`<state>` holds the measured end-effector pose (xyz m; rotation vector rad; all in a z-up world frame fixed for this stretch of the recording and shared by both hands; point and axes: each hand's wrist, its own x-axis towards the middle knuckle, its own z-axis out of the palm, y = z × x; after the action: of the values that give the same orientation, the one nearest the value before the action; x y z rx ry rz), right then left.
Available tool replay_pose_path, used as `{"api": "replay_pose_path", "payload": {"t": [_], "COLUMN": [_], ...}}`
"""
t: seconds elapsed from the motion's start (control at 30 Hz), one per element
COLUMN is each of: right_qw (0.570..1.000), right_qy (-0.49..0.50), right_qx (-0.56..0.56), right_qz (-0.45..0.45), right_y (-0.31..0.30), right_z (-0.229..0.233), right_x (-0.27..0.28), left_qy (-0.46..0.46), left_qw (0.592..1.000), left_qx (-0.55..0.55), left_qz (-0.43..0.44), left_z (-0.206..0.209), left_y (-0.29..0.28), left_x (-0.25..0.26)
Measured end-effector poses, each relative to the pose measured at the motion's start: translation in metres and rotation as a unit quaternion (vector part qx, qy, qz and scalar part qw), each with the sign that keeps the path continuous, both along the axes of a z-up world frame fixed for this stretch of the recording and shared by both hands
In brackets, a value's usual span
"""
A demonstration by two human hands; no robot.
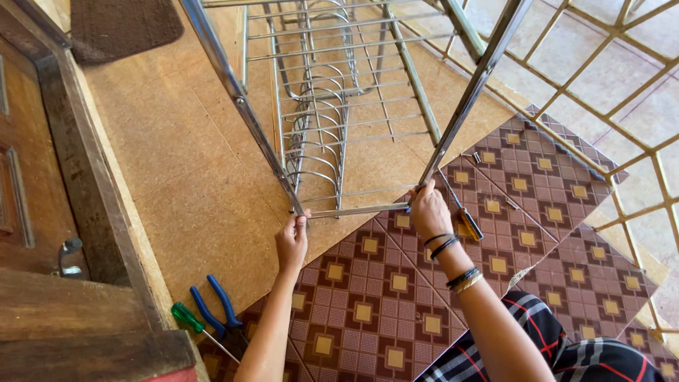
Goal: The person assembles a stainless steel dish rack by attaching wire shelves and vertical supports to the frame. They use a screwdriver to tighten screws at multiple joints, repositioning the rack to access different connection points.
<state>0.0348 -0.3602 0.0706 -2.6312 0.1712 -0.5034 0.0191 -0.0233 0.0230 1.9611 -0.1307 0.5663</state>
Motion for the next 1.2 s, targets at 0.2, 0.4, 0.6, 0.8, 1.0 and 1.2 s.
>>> {"api": "replay_pose_path", "payload": {"t": [0.2,0.4,0.6,0.8,1.0,1.2], "right_qw": [0.994,0.994,0.997,0.893,0.86,0.896], "right_qy": [0.09,0.092,-0.038,-0.004,-0.064,-0.131], "right_qx": [0.064,0.065,0.07,0.433,0.502,0.406], "right_qz": [-0.001,0.01,-0.01,-0.122,0.066,0.12], "right_y": [-0.051,-0.09,-0.079,-0.009,0.064,0.105], "right_z": [0.0,-0.007,-0.054,-0.089,-0.093,-0.053], "right_x": [0.047,0.089,0.094,0.026,-0.031,-0.052], "left_qy": [0.031,0.064,0.045,0.023,0.03,0.06], "left_qw": [0.999,0.996,0.977,0.99,0.994,0.99], "left_qx": [-0.025,-0.006,-0.099,-0.026,0.045,0.036], "left_qz": [-0.033,-0.067,-0.183,-0.133,-0.1,-0.125], "left_z": [-0.017,-0.016,-0.009,0.005,-0.009,-0.016], "left_y": [-0.05,-0.083,-0.072,-0.075,-0.077,-0.074], "left_x": [-0.008,-0.018,-0.009,-0.01,-0.003,-0.001]}}
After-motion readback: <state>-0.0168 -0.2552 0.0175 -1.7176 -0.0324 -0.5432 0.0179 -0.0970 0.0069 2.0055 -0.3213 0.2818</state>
